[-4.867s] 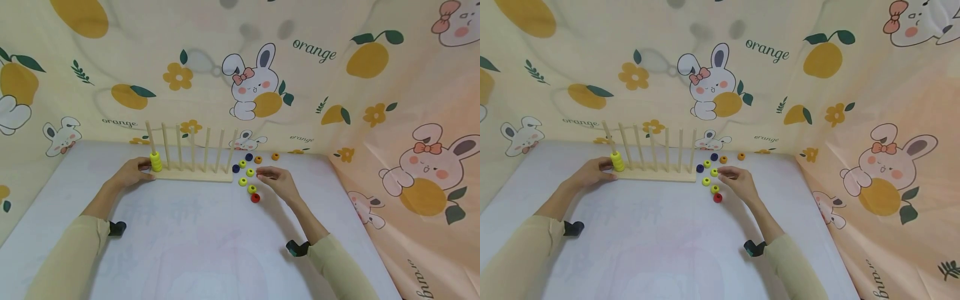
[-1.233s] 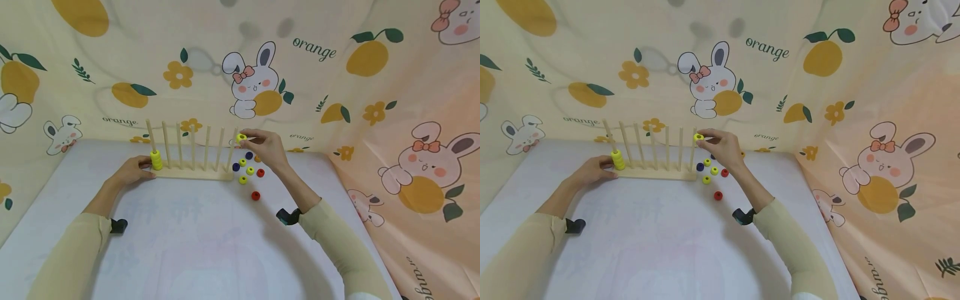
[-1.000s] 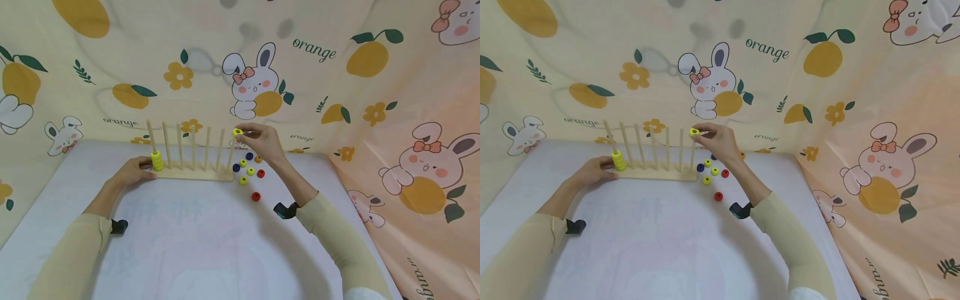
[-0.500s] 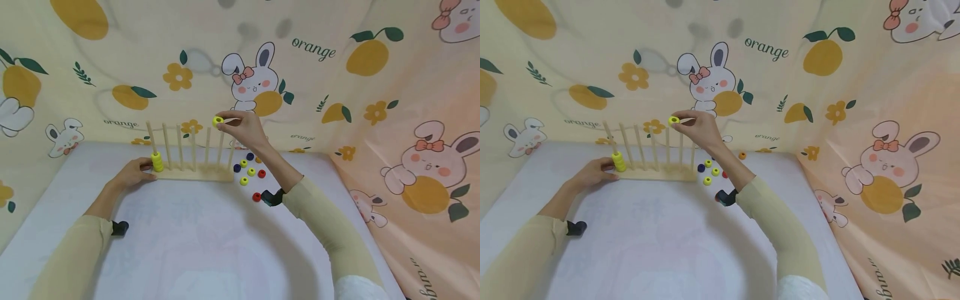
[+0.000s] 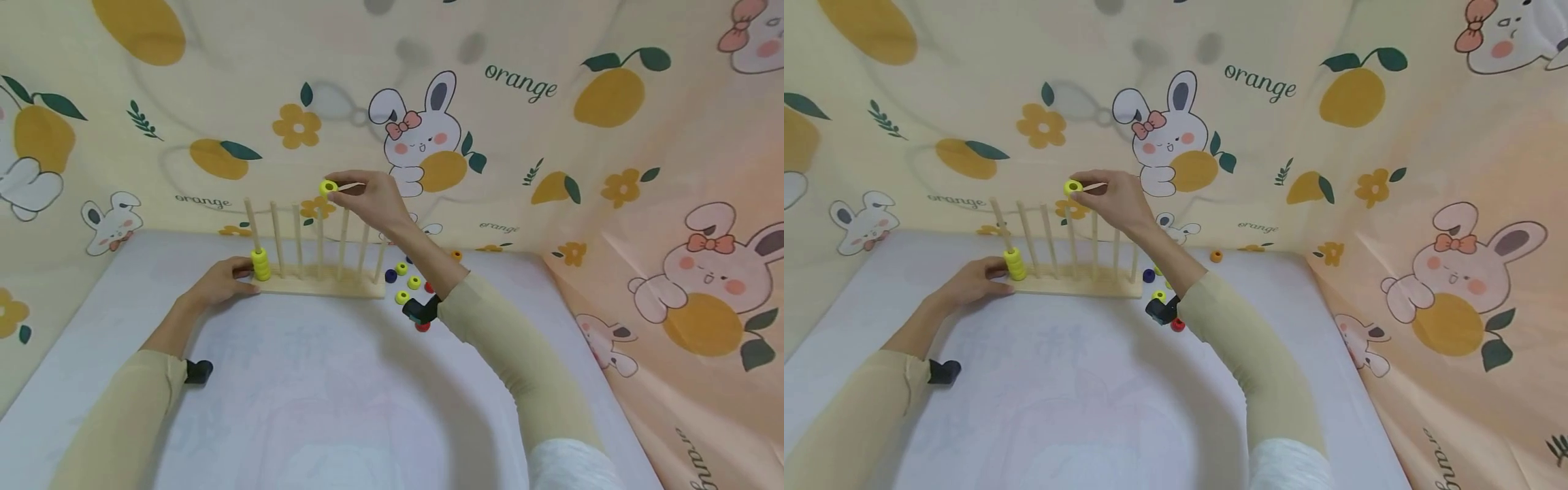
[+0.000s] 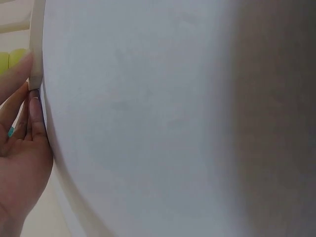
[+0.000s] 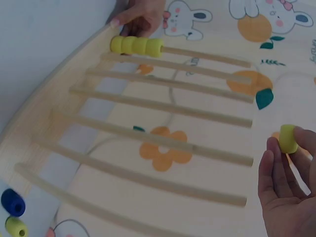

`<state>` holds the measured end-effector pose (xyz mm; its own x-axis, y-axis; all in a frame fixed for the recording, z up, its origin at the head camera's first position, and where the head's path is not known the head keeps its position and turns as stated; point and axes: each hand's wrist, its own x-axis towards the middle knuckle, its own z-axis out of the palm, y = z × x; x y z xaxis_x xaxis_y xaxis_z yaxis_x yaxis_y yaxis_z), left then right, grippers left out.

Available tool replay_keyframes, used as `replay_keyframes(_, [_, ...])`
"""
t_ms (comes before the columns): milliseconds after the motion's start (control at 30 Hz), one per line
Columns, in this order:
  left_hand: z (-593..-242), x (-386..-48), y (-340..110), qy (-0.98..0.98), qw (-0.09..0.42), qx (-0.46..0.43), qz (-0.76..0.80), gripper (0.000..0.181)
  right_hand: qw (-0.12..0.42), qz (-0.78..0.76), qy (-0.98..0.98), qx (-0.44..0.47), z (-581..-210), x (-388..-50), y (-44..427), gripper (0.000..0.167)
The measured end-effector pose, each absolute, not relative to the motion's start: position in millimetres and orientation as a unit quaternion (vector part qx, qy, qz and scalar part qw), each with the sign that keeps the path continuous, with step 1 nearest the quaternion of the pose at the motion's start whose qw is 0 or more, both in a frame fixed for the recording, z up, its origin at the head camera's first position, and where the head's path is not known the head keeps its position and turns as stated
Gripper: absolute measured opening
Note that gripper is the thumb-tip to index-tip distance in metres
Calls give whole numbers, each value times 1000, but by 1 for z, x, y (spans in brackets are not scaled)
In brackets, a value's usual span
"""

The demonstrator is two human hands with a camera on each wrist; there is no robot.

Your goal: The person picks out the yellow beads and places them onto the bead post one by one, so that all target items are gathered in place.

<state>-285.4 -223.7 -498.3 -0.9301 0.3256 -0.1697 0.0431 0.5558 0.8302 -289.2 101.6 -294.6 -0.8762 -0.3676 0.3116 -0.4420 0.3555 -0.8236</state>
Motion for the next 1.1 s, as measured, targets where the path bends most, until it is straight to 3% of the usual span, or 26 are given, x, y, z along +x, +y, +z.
replay_keyframes(1100, [-498,-285,-223,869,152,96,460,75,-11,431,-857,283,-296,-314,25,32])
